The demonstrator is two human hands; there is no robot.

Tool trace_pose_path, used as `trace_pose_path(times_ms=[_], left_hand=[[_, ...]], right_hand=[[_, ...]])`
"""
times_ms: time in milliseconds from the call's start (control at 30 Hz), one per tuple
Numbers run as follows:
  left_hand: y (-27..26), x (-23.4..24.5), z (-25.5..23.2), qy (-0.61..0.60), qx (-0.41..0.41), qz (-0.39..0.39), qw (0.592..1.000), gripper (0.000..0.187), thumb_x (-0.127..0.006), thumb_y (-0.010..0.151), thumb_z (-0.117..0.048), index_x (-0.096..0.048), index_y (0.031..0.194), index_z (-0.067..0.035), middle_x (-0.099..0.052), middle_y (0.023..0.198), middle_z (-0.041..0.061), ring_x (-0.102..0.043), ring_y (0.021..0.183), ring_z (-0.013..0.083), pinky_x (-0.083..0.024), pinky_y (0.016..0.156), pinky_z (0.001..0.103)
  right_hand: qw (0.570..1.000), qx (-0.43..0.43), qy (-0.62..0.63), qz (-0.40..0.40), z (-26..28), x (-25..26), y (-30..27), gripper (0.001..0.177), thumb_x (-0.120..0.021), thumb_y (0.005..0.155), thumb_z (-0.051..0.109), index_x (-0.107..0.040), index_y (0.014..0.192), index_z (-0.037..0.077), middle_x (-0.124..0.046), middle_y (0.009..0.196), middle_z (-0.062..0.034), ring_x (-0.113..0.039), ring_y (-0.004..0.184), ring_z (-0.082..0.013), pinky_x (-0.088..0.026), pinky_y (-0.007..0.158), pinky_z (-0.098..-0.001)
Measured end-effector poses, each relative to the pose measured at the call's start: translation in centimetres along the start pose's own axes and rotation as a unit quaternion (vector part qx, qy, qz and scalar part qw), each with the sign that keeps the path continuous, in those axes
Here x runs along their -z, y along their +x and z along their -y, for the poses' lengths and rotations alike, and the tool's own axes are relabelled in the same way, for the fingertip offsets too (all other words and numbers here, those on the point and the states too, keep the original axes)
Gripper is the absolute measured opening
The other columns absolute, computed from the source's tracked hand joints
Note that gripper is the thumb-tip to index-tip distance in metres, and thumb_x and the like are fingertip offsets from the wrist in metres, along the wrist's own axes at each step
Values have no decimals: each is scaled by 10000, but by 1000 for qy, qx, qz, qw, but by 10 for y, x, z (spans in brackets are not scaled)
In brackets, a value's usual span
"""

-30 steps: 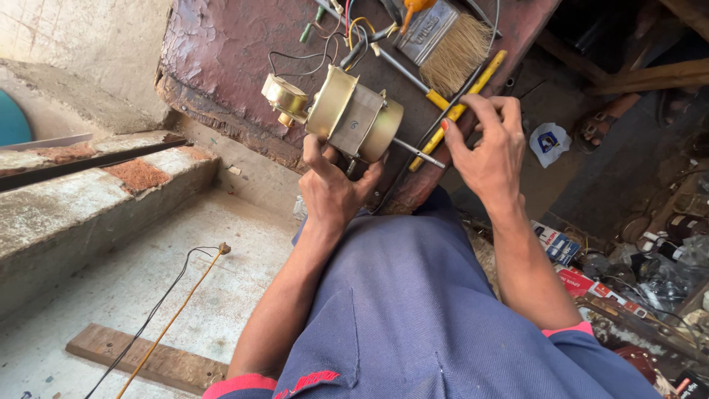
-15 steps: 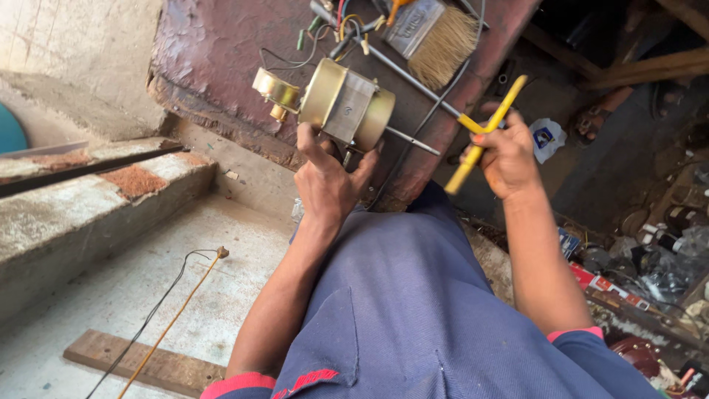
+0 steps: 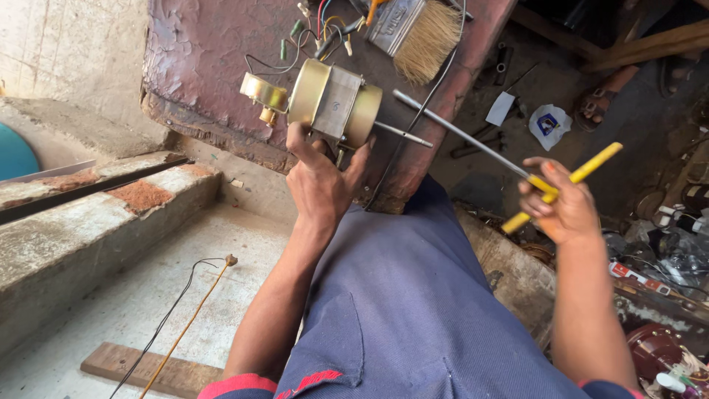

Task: The person uses a yellow T-handle hex key to tighten screws on a brass-colored electrical component, likely a motor or solenoid. They rotate the component to access different sides and continue tightening fasteners throughout the clip.

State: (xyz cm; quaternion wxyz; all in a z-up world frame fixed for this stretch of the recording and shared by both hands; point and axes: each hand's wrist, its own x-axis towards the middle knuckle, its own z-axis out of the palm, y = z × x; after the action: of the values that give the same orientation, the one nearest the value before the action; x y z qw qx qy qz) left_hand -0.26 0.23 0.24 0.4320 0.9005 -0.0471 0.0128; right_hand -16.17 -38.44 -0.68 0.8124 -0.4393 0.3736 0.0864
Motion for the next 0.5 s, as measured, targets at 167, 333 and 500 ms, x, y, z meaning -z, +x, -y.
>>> trace_pose_path(times_ms=[167,333,500], left_hand=[[4,3,-4,4,12,-5,1000,842,-830,914,-393,-190,1327,-34,-706,811,132,-705,638,361,-532,556,471],[3,2,-6,-8,-1,-15,1000,854,-823,921,-389,-185,1349,-17,-704,847,130,-706,666,366,-529,564,469],[12,7,-10,34,33,9,999,855,-837,879,-427,-209,1297,-26,-698,786,147,-690,617,381,-533,554,488]], right_hand=[[992,93,-86,-15,44,76,-69,344,-646,1037,185,-650,1173,-131,-625,715,-120,-437,477,-67,-414,560,-220],[978,149,-143,-34,49,114,-110,236,-655,1004,138,-649,1077,-86,-675,892,-159,-583,638,-137,-488,590,-241],[967,154,-199,42,11,43,-98,280,-669,1054,109,-672,1167,-148,-710,962,-273,-529,594,-120,-454,612,-245]])
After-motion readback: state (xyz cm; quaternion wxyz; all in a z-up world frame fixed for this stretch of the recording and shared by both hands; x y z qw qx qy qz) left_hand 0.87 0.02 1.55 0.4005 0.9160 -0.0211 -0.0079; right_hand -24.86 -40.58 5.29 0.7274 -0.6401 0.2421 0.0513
